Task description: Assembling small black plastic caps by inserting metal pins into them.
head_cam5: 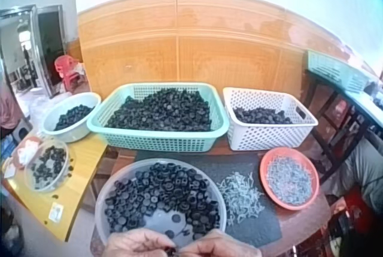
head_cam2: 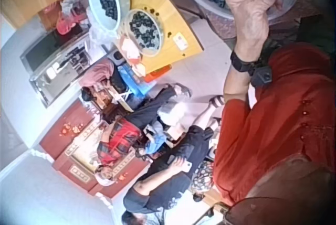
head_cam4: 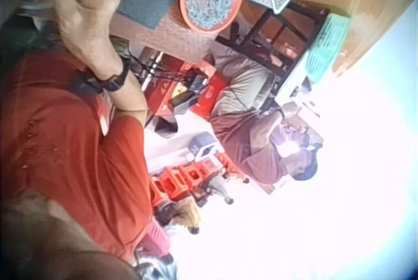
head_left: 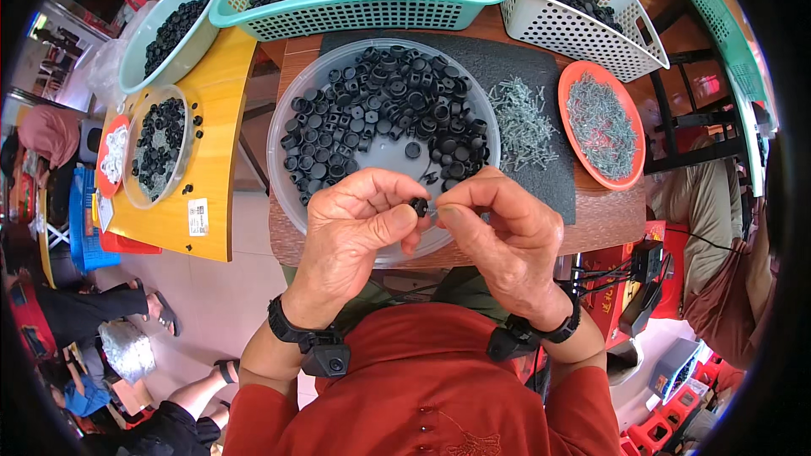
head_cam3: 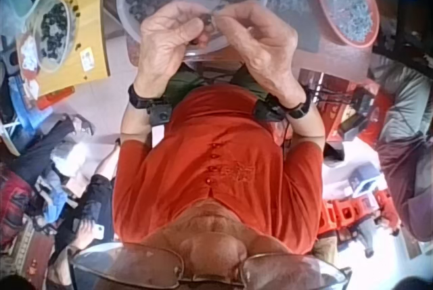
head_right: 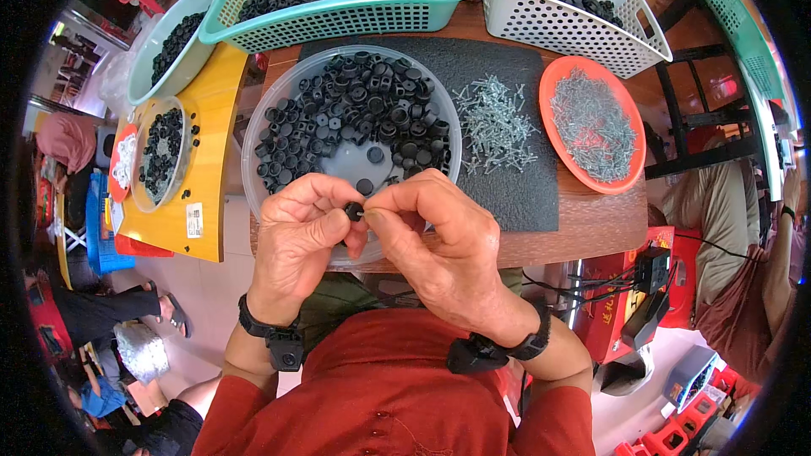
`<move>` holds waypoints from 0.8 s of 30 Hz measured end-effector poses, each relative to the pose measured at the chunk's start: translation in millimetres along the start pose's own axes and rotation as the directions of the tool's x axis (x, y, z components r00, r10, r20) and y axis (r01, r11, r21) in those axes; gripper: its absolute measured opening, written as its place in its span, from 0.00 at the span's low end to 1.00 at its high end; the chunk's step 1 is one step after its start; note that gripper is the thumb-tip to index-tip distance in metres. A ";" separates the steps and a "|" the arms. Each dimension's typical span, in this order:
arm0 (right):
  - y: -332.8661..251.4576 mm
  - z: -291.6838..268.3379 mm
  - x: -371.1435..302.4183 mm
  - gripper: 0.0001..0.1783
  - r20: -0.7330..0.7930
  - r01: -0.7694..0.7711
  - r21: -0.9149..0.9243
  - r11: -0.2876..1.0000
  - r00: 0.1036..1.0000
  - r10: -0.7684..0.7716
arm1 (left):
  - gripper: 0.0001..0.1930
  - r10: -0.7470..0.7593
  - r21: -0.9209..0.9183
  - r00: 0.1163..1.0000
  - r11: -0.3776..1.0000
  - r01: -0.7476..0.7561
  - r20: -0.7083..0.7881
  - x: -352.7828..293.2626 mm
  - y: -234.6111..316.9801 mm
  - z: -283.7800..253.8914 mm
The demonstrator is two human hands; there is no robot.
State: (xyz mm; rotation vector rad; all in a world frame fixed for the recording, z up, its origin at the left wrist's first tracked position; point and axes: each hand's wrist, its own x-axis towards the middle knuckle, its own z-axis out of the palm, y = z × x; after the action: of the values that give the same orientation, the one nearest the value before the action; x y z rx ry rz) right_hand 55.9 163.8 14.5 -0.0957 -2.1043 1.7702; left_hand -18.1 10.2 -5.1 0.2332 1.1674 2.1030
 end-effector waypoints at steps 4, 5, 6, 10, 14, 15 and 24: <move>2.3 3.0 1.6 0.05 -0.020 0.075 -0.098 0.992 0.997 -0.077 | 0.10 0.036 0.025 0.999 0.999 -0.035 -0.018 -0.7 -0.6 2.3; 2.8 3.1 1.6 0.05 -0.029 0.091 -0.115 0.989 0.995 -0.095 | 0.10 0.040 0.033 0.999 0.999 -0.039 -0.021 -1.2 -1.1 2.6; 3.2 3.4 1.5 0.05 -0.037 0.106 -0.132 0.986 0.993 -0.112 | 0.10 0.043 0.041 0.999 0.998 -0.042 -0.023 -1.6 -1.5 2.7; 3.2 4.6 -0.1 0.05 -0.064 0.123 -0.103 0.987 0.989 -0.130 | 0.10 0.026 0.028 0.999 0.999 -0.025 -0.020 -1.4 -1.8 3.6; 2.5 4.5 -1.9 0.05 -0.040 0.095 -0.112 0.989 0.994 -0.100 | 0.10 0.025 0.010 1.000 1.000 -0.025 -0.013 -0.5 -1.0 2.9; 2.7 4.9 -1.9 0.05 -0.040 0.091 -0.095 0.991 0.995 -0.095 | 0.10 0.024 0.002 1.000 1.000 -0.024 -0.009 -0.4 -1.0 2.5; 9.3 8.9 -2.9 0.05 -0.061 0.093 -0.023 0.995 0.994 -0.094 | 0.10 0.031 0.005 0.999 0.999 -0.031 -0.026 -0.6 -2.1 3.6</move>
State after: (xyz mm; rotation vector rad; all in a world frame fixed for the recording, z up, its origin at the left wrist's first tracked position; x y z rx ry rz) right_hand 53.8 156.4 3.8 -0.0564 -2.0492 1.6707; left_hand -14.9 12.9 -4.7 0.2286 1.1907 2.1367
